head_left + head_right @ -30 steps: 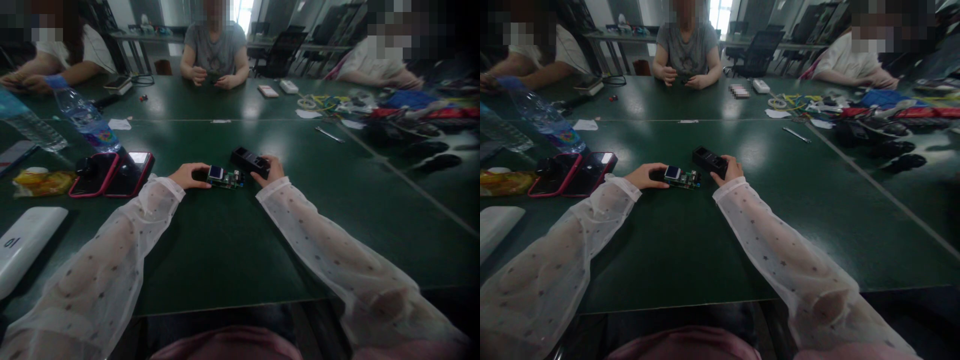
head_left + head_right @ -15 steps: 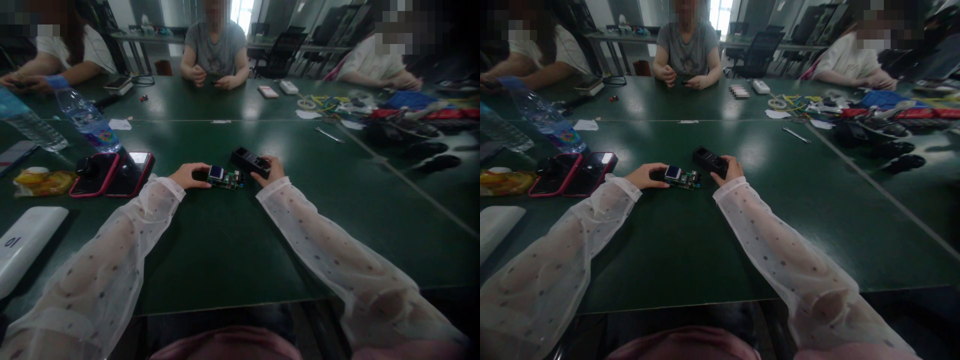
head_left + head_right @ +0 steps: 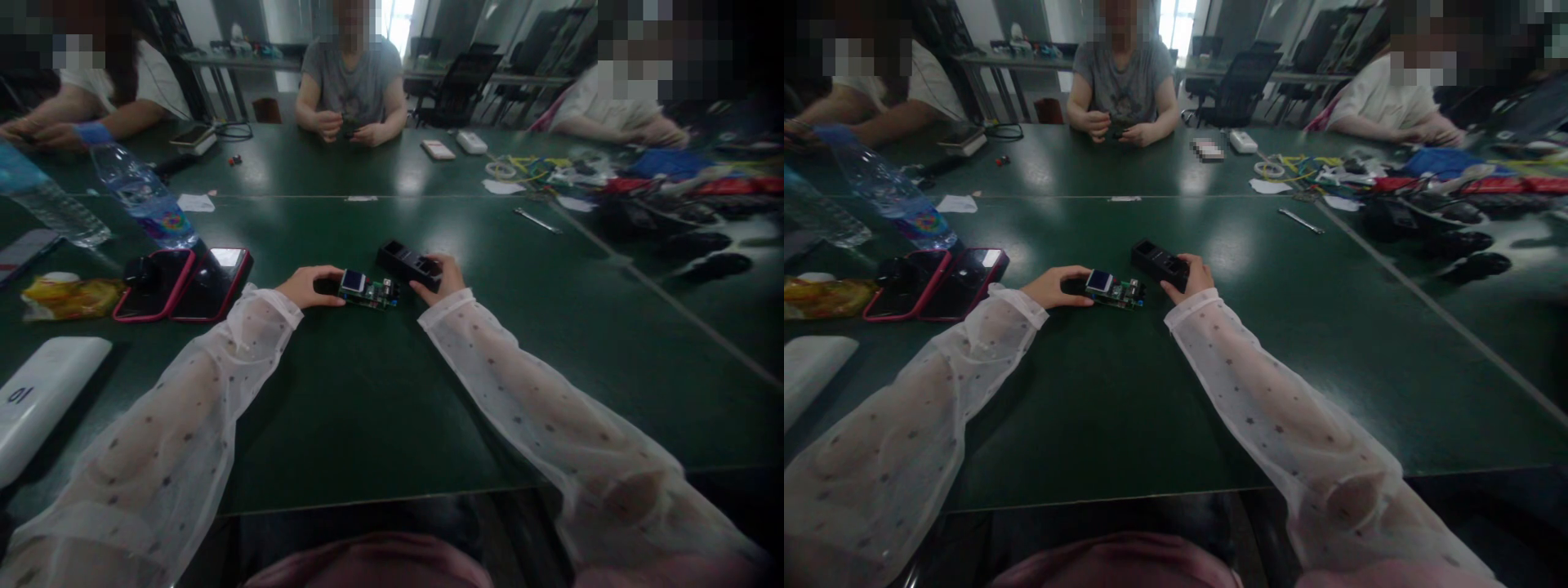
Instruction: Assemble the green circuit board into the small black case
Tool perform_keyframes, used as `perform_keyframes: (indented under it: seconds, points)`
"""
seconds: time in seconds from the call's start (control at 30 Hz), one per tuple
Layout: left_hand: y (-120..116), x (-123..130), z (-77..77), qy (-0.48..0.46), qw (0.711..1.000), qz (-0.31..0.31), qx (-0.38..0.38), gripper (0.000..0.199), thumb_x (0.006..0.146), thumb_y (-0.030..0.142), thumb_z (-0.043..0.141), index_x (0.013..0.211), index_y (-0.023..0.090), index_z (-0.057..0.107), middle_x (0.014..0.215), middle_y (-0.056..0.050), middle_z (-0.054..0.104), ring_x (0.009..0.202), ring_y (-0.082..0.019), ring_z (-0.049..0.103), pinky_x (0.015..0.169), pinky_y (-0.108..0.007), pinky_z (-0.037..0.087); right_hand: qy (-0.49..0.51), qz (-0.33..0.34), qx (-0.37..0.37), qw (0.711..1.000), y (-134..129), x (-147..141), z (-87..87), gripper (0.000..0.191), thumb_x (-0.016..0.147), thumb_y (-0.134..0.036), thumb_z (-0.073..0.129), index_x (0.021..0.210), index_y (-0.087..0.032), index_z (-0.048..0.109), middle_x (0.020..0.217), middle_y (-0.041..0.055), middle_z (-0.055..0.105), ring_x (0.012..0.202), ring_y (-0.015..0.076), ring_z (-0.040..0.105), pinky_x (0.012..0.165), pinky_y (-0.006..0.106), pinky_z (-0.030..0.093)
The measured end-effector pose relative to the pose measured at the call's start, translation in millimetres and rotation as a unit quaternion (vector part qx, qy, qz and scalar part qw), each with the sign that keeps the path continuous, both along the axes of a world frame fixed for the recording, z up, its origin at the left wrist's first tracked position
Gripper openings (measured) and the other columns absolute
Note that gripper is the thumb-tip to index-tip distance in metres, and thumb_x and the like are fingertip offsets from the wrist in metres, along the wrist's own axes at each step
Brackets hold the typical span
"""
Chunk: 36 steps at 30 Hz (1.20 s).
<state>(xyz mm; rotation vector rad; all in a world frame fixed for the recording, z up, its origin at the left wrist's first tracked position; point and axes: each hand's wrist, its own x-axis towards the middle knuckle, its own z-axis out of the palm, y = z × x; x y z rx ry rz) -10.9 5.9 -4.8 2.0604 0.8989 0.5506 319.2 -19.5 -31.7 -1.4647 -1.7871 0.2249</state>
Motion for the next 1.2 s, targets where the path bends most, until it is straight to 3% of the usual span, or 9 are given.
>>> perform_keyframes:
  seconds: [0.37, 0.7, 1.2]
  points:
    - [0.2, -0.2, -0.8, -0.013, 1.000, -0.003, -0.002, 0.061, 0.071, 0.037, 0.079, 0.127, 0.022, 0.060, 0.129, -0.009, 0.064, 0.123, -0.024, 0.058, 0.111, -0.050, 0.037, 0.054, -0.007, 0.024, 0.998, -2.4, -1.9, 3.2, 0.057, 0.072, -0.037, 0.070, 0.123, -0.024, 0.048, 0.113, 0.0119, 0.059, 0.104, 0.0318, 0.059, 0.089, 0.054, 0.051]
    - [0.8, 0.0, -3.8, -0.029, 1.000, 0.000, -0.010, 0.062, 0.070, 0.035, 0.080, 0.126, 0.021, 0.060, 0.128, -0.009, 0.064, 0.123, -0.025, 0.058, 0.111, -0.051, 0.037, 0.108, 0.086, 0.068, 0.988, -36.0, -34.7, 29.6, 0.057, 0.078, -0.045, 0.067, 0.127, -0.028, 0.044, 0.124, 0.0106, 0.057, 0.111, 0.0288, 0.059, 0.088, 0.046, 0.052]
    - [-1.1, 1.6, -0.6, -0.008, 1.000, 0.015, 0.000, 0.063, 0.069, 0.038, 0.080, 0.124, 0.017, 0.060, 0.125, -0.011, 0.066, 0.120, -0.026, 0.060, 0.109, -0.050, 0.039, 0.073, 0.151, 0.086, 0.982, -42.0, -38.9, 24.0, 0.054, 0.079, -0.039, 0.069, 0.127, -0.027, 0.046, 0.119, 0.0092, 0.058, 0.106, 0.0262, 0.060, 0.085, 0.043, 0.052]
